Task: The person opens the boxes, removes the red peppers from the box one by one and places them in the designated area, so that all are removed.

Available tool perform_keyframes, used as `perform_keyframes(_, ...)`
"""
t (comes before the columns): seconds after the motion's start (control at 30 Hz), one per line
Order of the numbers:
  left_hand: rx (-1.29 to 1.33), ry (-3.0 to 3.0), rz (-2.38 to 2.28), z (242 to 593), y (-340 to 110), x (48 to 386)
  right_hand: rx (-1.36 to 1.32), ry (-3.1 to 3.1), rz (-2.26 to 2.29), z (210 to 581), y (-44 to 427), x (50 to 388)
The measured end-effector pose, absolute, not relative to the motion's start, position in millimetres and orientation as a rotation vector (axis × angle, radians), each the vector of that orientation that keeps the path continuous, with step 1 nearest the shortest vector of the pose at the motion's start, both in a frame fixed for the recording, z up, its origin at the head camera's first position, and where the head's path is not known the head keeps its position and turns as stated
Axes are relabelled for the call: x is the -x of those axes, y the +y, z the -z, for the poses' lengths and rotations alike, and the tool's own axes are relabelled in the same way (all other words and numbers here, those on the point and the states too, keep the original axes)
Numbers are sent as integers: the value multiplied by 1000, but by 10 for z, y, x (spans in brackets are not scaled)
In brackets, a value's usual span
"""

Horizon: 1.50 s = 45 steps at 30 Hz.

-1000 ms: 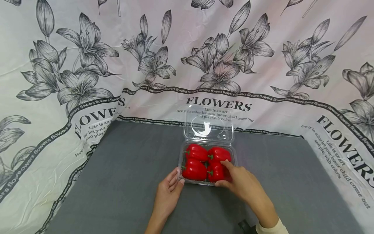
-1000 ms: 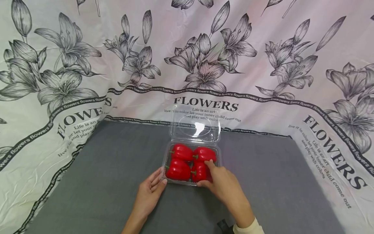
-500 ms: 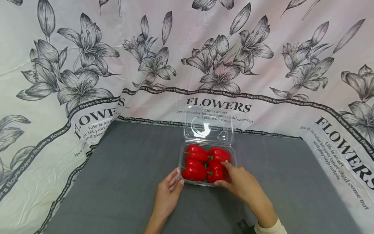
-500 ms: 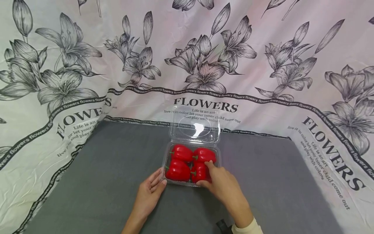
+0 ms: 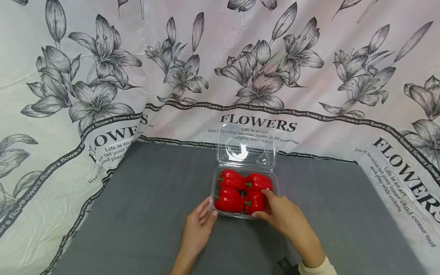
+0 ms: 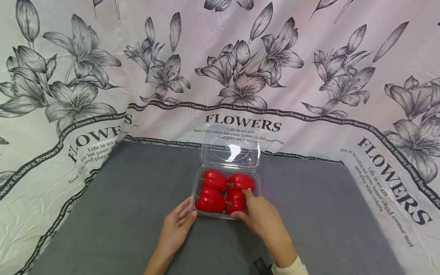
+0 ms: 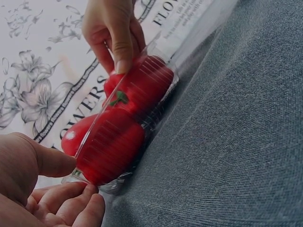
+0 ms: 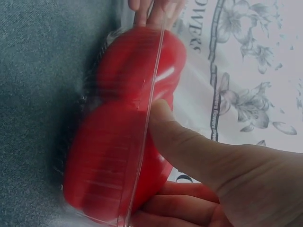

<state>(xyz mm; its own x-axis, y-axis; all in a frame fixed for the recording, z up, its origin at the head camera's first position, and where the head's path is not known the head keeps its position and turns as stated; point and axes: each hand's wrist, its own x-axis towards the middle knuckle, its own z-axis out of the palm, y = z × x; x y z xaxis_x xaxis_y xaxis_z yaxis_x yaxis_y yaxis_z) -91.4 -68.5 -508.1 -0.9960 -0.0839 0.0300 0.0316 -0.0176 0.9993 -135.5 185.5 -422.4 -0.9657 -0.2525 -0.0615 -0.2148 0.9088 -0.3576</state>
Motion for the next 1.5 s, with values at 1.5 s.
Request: perform_keyframes(1.5,-58,-2166,2163,5086,-697,926,445,2982,656,4211,1926,1378)
